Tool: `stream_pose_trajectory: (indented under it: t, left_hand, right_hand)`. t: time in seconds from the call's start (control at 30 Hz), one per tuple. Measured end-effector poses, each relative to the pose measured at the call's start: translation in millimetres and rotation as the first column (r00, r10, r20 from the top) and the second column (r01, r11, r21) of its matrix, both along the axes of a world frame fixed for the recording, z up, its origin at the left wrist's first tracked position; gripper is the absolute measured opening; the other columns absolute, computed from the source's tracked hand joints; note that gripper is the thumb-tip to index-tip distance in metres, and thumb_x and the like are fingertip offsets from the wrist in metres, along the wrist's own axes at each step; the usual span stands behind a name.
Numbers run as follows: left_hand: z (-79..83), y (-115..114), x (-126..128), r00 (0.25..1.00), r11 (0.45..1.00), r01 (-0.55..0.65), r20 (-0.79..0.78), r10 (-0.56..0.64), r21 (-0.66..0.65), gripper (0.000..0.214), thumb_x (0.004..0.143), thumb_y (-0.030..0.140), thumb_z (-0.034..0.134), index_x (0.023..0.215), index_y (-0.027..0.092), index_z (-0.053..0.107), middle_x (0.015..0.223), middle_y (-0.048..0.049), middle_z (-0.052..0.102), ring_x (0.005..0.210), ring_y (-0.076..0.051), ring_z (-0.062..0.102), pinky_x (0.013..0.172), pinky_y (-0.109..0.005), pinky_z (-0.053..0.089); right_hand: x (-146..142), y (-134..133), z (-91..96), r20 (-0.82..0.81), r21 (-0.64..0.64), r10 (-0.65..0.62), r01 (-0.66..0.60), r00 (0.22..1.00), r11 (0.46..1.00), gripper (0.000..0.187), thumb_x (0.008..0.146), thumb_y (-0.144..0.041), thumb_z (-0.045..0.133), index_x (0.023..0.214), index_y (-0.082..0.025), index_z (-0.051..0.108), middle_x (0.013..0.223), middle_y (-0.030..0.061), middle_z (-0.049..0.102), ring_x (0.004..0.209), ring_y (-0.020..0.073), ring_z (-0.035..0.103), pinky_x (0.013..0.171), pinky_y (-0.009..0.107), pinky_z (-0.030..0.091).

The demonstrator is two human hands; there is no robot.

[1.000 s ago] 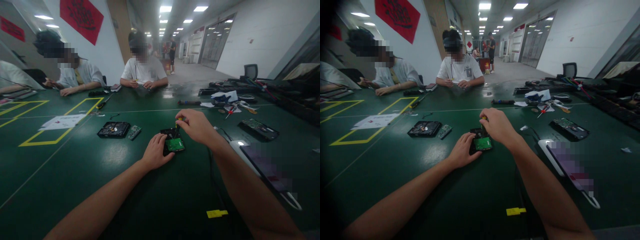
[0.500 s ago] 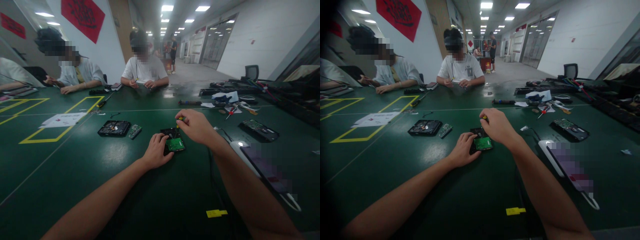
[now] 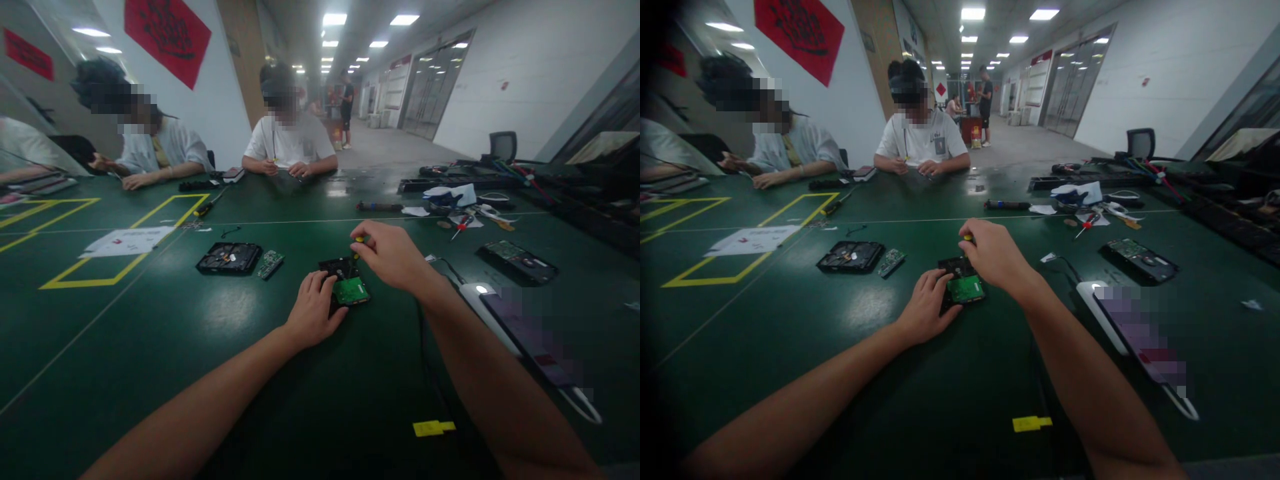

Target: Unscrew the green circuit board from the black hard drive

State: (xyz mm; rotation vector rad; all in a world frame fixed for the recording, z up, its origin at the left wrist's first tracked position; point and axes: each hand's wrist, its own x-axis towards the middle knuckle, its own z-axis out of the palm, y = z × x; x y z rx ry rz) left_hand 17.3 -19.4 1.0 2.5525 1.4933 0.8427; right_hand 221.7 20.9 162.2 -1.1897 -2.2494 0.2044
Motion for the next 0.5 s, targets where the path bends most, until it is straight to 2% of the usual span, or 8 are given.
stream_pose_trajectory:
  t: [0.07,0.2,0.3,0.4,0.5]
  left_hand:
    - [0.5,-0.4,-0.1,1.0,1.0,0.009,0.008,-0.009,0.007,0.066,0.091,0.044,0.071,0.147,0.016,0.05,0.151,-0.0201,0.048,0.146,-0.041,0.039,0.124,-0.063,0.035]
    - [4.1,-0.8,-0.4,0.995,0.995,0.095,-0.004,-0.095,0.015,0.053,0.092,0.042,0.071,0.139,0.022,0.057,0.149,-0.0161,0.051,0.146,-0.04,0.04,0.124,-0.063,0.037]
    - [6.1,-0.7,-0.5,0.989,0.989,0.149,0.002,-0.149,0.024,0.048,0.094,0.041,0.069,0.137,0.024,0.059,0.146,-0.0143,0.054,0.142,-0.037,0.046,0.122,-0.06,0.041]
    - [7.3,-0.6,-0.5,0.982,0.982,0.186,0.005,-0.187,0.031,0.047,0.095,0.04,0.069,0.138,0.023,0.06,0.142,-0.0144,0.056,0.139,-0.035,0.049,0.12,-0.059,0.043]
    - [8.4,-0.7,-0.5,0.979,0.978,0.205,0.004,-0.205,0.023,0.048,0.095,0.039,0.069,0.139,0.023,0.061,0.142,-0.0141,0.057,0.138,-0.035,0.049,0.12,-0.059,0.043]
  right_hand:
    - [-0.6,-0.2,0.6,0.014,0.025,0.009,-0.009,1.0,1.0,0.006,0.097,-0.023,0.064,0.099,-0.021,0.069,0.099,0.0061,0.075,0.082,0.021,0.064,0.079,0.035,0.045]
    - [-0.2,1.5,1.1,0.038,0.057,0.018,-0.02,0.999,0.998,0.011,0.1,-0.026,0.062,0.092,-0.023,0.069,0.095,0.0054,0.073,0.088,0.0227,0.065,0.084,0.036,0.045]
    - [0.7,2.8,-0.3,0.028,0.028,0.026,-0.027,0.999,0.999,0.01,0.099,-0.022,0.061,0.098,-0.022,0.071,0.096,0.0052,0.075,0.086,0.0221,0.066,0.082,0.036,0.046]
    - [1.0,3.3,-2.2,-0.003,-0.015,0.003,-0.003,1.0,1.0,0.016,0.098,-0.019,0.06,0.109,-0.02,0.071,0.096,0.0063,0.077,0.081,0.0214,0.067,0.078,0.035,0.046]
    - [0.8,3.2,-2.4,-0.007,-0.007,-0.02,0.02,1.0,1.0,0.013,0.098,-0.021,0.061,0.106,-0.019,0.071,0.095,0.0071,0.076,0.082,0.0223,0.066,0.078,0.036,0.046]
